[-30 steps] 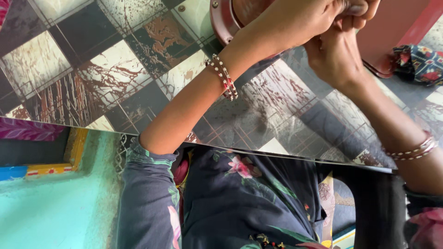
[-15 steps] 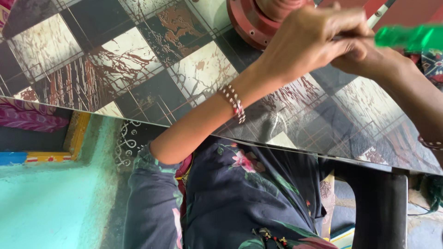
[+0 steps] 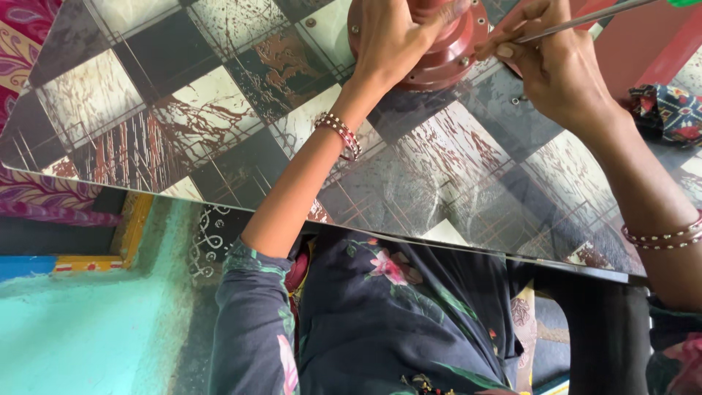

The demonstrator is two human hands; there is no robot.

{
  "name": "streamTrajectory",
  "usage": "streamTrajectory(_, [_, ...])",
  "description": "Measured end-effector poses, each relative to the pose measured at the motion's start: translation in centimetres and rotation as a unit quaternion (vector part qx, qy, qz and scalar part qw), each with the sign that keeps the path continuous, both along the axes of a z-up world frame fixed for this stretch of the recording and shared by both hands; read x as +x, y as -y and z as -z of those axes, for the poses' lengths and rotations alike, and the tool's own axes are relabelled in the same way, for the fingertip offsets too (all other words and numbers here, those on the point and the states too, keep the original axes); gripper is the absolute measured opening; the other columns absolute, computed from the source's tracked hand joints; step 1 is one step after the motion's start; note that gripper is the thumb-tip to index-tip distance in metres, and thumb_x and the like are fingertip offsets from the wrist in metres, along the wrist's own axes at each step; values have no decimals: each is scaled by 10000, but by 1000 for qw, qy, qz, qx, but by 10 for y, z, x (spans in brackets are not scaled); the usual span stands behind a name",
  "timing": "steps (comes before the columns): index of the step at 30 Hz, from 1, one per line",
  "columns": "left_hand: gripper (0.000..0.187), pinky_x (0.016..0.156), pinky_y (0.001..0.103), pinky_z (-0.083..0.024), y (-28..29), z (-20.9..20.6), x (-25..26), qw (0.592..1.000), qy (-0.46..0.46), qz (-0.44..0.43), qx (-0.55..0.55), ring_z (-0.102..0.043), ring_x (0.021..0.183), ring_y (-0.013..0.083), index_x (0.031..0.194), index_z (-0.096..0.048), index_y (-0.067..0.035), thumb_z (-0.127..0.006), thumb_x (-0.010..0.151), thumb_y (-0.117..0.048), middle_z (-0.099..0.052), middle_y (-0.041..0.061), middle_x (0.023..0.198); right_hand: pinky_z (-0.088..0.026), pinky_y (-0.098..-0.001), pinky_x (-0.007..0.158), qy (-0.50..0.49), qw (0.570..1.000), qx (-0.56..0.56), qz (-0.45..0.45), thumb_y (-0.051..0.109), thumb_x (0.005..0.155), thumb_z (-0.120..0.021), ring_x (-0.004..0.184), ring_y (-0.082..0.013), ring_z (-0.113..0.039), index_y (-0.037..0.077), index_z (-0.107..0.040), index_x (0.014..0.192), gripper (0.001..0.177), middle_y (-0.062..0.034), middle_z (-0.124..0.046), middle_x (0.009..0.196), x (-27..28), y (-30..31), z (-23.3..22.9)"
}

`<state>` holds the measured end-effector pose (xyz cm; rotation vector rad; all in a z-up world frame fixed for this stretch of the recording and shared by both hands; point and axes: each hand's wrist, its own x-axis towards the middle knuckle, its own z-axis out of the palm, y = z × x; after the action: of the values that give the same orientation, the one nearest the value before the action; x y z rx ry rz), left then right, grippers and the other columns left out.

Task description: The person uses a screwdriver to tighten screws on the base of a ceiling fan. They rotate the fan base to access each screw and secure it in place.

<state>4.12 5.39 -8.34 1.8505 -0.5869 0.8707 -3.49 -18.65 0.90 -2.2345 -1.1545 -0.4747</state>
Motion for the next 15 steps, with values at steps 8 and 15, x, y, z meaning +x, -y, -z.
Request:
streamTrajectory(8, [736,1050,444,-506,-14,19,15,999,-24,3,22,-659,1196,360,1370,-471,-3,-737,984,-570,-652,206,1275,-632,-358,1031,-94,987,132,-18,-150,1155,-379,1198,-291,-710,-116,-368,1183,46,-207,-646,1185,-2,8,-2])
streamTrajectory(15, [759,1087,458,-489,-23,19,14,999,-14,19,42,-631,1247,376,1415,-440,1,-742,1011,-566,-634,218,1316,-649,-353,836,-99,988,55,101,-81,1156,-570,1007,-305,-748,-121,-493,1102,103,-245,-714,1002,2,-4,-21])
